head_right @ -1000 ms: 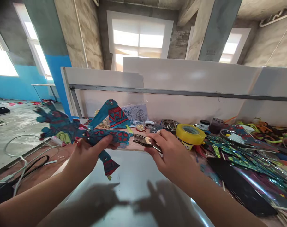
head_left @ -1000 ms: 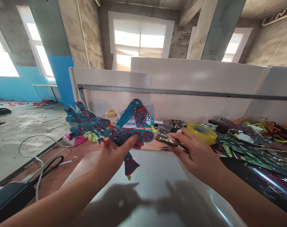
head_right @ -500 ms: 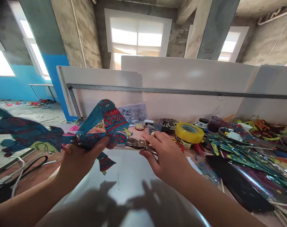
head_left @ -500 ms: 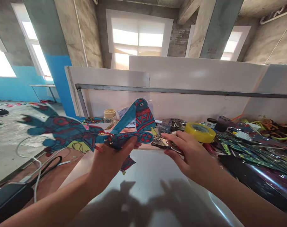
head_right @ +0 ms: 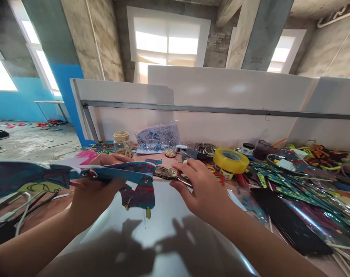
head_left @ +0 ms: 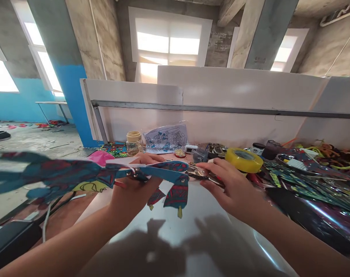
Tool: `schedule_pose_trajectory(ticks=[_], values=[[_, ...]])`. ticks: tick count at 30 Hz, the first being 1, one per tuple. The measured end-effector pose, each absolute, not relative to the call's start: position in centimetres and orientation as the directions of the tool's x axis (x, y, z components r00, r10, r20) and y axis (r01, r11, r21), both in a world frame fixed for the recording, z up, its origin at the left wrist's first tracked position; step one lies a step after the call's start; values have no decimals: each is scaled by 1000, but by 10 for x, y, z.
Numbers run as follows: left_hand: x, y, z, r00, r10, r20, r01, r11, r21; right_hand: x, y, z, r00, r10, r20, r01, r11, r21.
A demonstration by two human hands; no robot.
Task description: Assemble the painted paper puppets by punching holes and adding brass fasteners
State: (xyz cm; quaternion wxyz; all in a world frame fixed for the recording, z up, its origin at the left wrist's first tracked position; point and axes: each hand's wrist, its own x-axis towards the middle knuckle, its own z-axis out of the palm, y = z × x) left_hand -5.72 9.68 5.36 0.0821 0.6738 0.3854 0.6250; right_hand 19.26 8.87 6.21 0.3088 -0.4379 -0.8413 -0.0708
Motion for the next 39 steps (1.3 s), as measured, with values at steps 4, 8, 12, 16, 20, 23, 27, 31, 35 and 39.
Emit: schedule_pose_trajectory(ticks=[4, 8, 12, 16, 20, 23, 27, 31, 35, 39], values=[[-52, 93, 57, -139, 613, 777, 335, -710, 620, 192, 87, 63, -424, 628, 653, 781, 618, -87], [-57, 91, 54, -67, 473, 878, 291, -833, 471, 192, 88, 61, -440, 545, 713, 775, 632, -6], [-73, 89, 51, 238, 249, 939, 281, -943, 179, 191, 89, 58, -464, 478, 746, 762, 644, 61], [-82, 88, 54, 343, 201, 917, 281, -954, 104, 191, 89, 58, -463, 466, 754, 751, 658, 55], [-77, 90, 50, 332, 201, 922, 257, -959, 117, 192, 88, 58, -444, 474, 761, 748, 663, 23], [-67, 91, 47, 225, 279, 934, 243, -944, 223, 191, 87, 59, -441, 478, 759, 746, 666, 14], [-51, 89, 49, 45, 435, 899, 249, -877, 412, 189, 86, 59, -434, 464, 772, 743, 669, 15], [-43, 84, 57, 67, 531, 845, 141, -843, 519, 188, 87, 58, -444, 467, 764, 732, 682, 9], [-40, 77, 61, 60, 642, 764, 85, -766, 637, 188, 87, 58, -452, 473, 756, 728, 686, 6], [-39, 75, 61, 47, 661, 749, 77, -750, 657, 188, 86, 59, -470, 462, 753, 721, 692, 25]])
